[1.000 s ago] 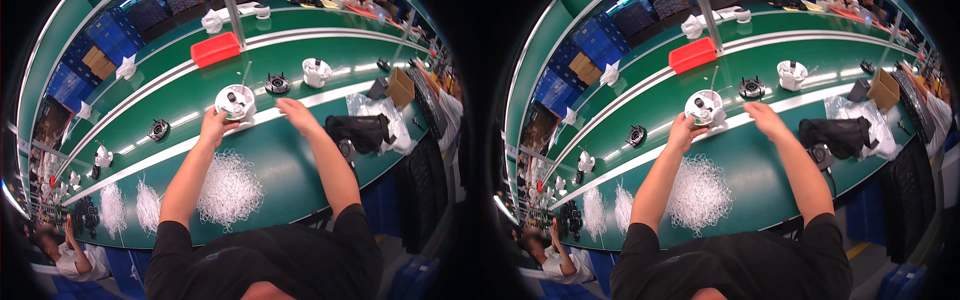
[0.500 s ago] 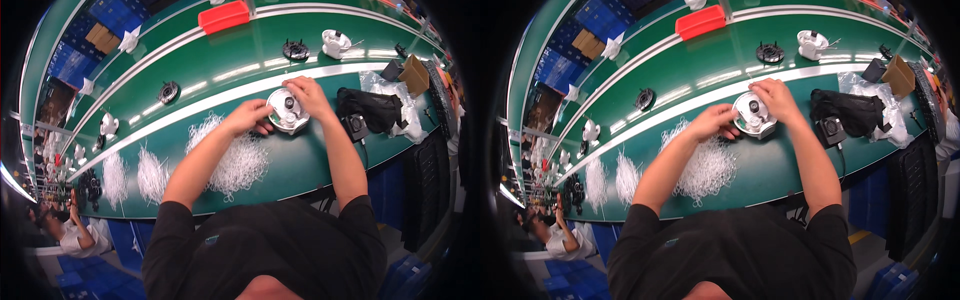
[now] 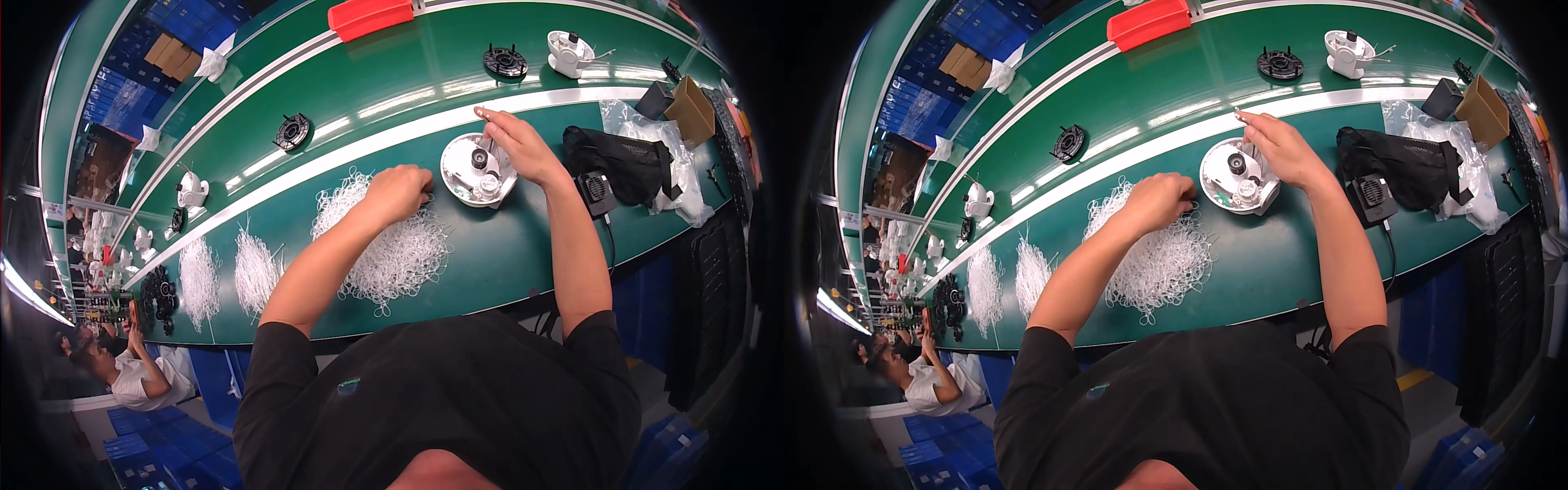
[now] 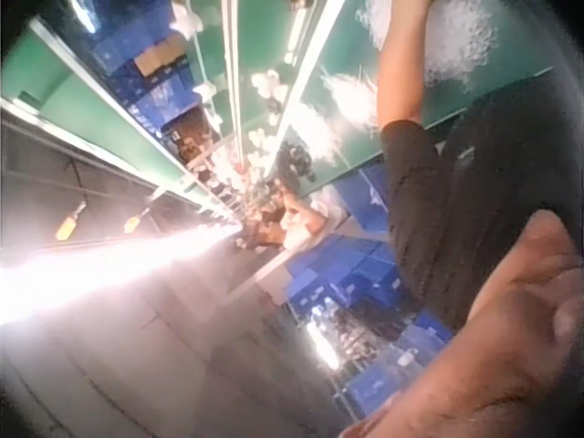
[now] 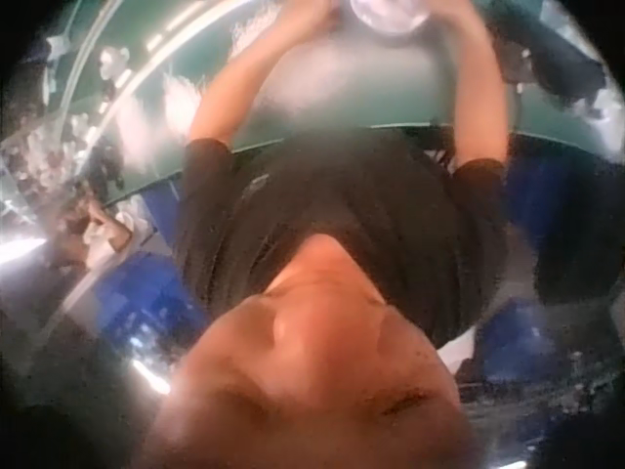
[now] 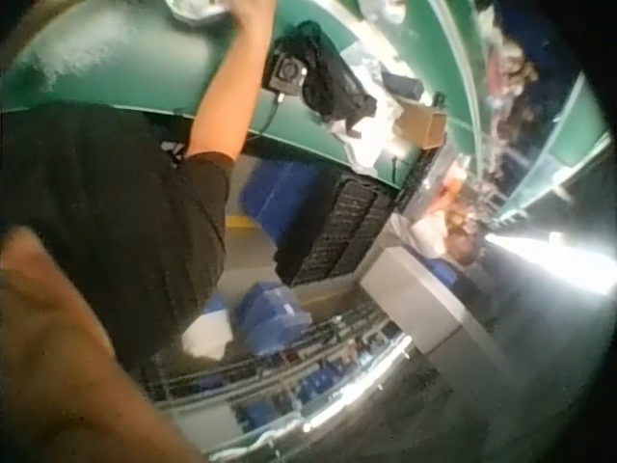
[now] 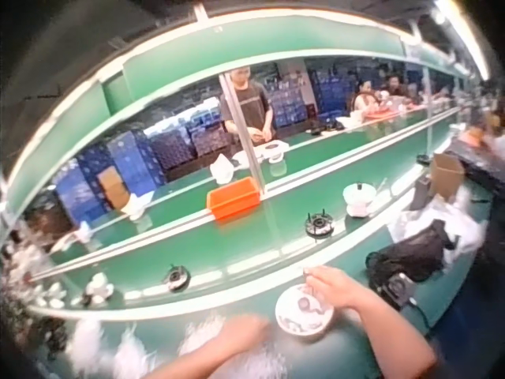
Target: The person assembles small white electronic devices on a green workbench. They pick up white zip ties from a pile, thread them through the device's housing, and secure them by hand. The person repeats this process for multiple units, moving finished items aside.
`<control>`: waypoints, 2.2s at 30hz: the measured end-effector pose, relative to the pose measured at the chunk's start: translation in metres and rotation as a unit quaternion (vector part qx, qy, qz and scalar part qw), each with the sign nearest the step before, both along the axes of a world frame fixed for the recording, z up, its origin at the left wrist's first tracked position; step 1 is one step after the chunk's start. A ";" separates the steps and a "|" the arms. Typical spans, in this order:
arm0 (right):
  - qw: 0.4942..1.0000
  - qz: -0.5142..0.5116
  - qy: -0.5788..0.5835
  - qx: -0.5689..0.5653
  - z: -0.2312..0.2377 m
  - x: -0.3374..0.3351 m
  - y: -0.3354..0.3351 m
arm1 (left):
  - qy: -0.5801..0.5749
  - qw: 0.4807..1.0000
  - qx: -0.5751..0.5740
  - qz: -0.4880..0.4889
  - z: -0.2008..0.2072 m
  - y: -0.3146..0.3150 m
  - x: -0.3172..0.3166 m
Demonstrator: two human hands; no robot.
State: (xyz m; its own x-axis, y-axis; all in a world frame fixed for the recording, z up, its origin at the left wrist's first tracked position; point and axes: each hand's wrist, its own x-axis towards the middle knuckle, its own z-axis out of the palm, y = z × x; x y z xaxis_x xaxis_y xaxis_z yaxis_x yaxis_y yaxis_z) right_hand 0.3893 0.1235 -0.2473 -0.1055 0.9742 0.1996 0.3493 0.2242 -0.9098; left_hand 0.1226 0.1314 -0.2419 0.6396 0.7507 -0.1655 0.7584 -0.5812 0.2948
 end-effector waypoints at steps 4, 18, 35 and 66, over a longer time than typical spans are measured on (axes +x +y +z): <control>0.999 -0.004 0.025 -0.039 0.007 -0.001 -0.005 | 0.023 1.000 -0.009 0.000 -0.001 -0.001 0.003; 0.999 -0.011 0.038 0.001 0.008 -0.017 0.001 | -0.386 0.898 -0.156 0.144 0.021 0.029 -0.006; 0.998 0.006 -0.053 -0.018 0.020 -0.020 0.004 | -0.566 0.780 -0.221 0.150 0.020 0.031 0.037; 0.989 0.027 0.127 -0.073 -0.009 -0.016 0.016 | -0.268 0.951 0.141 0.060 0.002 0.022 0.045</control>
State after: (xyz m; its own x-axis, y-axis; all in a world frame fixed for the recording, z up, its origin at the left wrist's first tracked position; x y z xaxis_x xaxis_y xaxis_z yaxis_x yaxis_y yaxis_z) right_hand 0.3736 0.1399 -0.2562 -0.1223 0.9889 0.0847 0.0958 0.0968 -0.9907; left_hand 0.1678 0.1538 -0.2399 0.4815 0.7902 0.3792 0.6096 -0.6128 0.5028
